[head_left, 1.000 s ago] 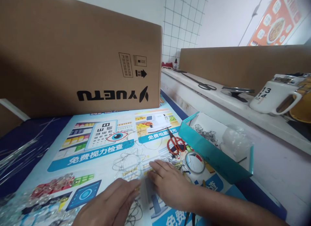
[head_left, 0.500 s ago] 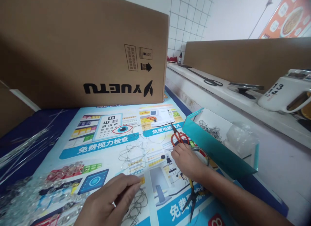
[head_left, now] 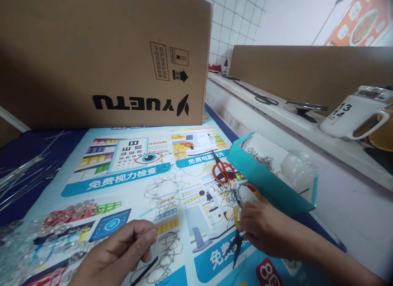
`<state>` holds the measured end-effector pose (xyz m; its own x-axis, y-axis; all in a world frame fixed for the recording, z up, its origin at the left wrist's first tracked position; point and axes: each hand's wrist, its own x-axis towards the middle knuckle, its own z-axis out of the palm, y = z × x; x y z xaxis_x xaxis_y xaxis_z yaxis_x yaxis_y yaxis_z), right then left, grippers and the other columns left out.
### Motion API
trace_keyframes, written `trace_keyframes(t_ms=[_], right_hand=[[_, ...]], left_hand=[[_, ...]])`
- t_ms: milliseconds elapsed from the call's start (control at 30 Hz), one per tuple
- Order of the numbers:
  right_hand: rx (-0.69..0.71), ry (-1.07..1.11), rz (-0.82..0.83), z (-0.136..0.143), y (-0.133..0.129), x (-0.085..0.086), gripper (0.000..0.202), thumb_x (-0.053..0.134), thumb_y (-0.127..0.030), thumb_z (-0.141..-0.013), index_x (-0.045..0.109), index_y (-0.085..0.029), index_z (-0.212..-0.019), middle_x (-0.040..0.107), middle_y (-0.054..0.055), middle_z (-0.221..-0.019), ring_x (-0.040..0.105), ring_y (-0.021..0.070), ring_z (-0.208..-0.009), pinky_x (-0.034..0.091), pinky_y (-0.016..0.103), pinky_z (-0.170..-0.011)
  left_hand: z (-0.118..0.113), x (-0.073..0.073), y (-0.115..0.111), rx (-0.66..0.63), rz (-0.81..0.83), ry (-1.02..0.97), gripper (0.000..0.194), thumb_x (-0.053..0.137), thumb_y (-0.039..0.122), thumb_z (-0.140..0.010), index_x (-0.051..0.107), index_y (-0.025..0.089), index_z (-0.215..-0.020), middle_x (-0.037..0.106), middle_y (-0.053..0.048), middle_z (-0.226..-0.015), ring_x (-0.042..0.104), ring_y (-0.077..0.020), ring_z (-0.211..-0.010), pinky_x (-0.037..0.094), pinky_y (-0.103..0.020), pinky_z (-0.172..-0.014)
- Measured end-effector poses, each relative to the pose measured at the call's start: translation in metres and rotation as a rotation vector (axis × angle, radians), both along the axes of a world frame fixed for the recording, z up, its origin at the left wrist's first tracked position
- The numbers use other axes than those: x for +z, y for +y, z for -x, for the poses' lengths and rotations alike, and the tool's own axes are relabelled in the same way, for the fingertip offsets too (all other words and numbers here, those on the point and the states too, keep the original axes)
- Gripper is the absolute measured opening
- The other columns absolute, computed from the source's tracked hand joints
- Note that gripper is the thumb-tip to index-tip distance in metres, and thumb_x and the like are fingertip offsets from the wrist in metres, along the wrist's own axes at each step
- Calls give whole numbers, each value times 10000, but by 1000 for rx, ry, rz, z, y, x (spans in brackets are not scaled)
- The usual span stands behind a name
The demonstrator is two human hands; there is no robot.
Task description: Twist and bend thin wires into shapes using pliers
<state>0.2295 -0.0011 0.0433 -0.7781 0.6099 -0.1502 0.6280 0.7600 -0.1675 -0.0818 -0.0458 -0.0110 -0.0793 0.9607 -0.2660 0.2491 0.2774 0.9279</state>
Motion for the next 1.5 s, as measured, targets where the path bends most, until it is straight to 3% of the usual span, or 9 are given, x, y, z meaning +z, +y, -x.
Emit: trace_keyframes(t_ms=[300, 467, 667, 833, 933, 1033, 1133, 1267, 1500], right_hand=[[-127, 20, -187, -17, -28, -55, 379, 420, 3, -667, 565, -175, -968, 616, 100, -847, 570, 232, -796, 456, 365, -743], [-116, 210, -213, -28, -20, -61, 467, 470, -99, -759, 497, -240, -1203, 615, 118, -1093, 592, 254, -976, 505, 363, -807], [-380, 421, 79, -34, -2, -58, 388, 543, -257, -808, 566, -331, -1189, 619, 42, -1150, 573, 273, -1051, 490, 368, -875], [-848, 814, 310, -41, -3, -49, 436, 732, -352, -643, 657, -281, -1067, 616, 64, -1151, 558, 309, -1050, 523, 331, -785], [-1042, 1143, 685, -31, -9, -48, 373, 729, -383, -645, 662, -267, -994, 680, 56, -827, 634, 225, -703, 520, 287, -546], [-973, 1226, 1043, -7, -13, -53, 278, 747, -389, -625, 673, -220, -833, 602, 27, -580, 572, 173, -538, 474, 274, -495], [-875, 1264, 1240, 21, -13, -55, 281, 725, -430, -648, 655, -204, -799, 656, 75, -786, 621, 221, -750, 492, 346, -696], [-687, 1250, 1509, 45, -12, -50, 311, 634, -494, -722, 631, -220, -870, 651, 107, -960, 620, 291, -868, 485, 373, -617], [-646, 1366, 1433, 62, -8, -48, 208, 547, -351, -839, 633, -166, -877, 648, 107, -875, 600, 175, -639, 413, 268, -526]], left_hand=[[-14, 11, 3, 49, 37, -299, 326, 651, 472, -688, 556, 160, -696, 585, 16, -488, 481, -98, -423, 368, -189, -425], [-11, 2, 4, -4, 3, -368, 317, 631, 457, -722, 530, 160, -675, 541, 39, -466, 470, -79, -408, 311, -172, -413], [-10, 5, 5, -8, 8, -394, 317, 620, 449, -728, 513, 154, -686, 566, 35, -561, 510, -71, -421, 291, -172, -410], [-10, 11, 4, -18, 25, -413, 296, 594, 431, -762, 495, 157, -711, 615, 12, -649, 539, -72, -445, 299, -173, -423], [-10, 11, 4, -25, 23, -438, 271, 582, 409, -784, 491, 160, -727, 628, 5, -673, 538, -68, -454, 305, -173, -435], [-11, 10, 3, -31, -3, -428, 258, 572, 394, -800, 499, 157, -729, 621, 5, -627, 526, -73, -456, 310, -177, -444], [-12, 13, 0, -36, -44, -400, 221, 553, 364, -823, 515, 158, -752, 598, 17, -566, 520, -88, -477, 341, -191, -478], [-12, 19, -4, -30, -113, -386, 171, 536, 312, -843, 527, 159, -766, 588, 27, -569, 528, -94, -526, 383, -208, -545], [-14, 15, -5, -20, -136, -444, 191, 567, 325, -823, 512, 158, -747, 592, 19, -664, 526, -74, -507, 373, -198, -513]])
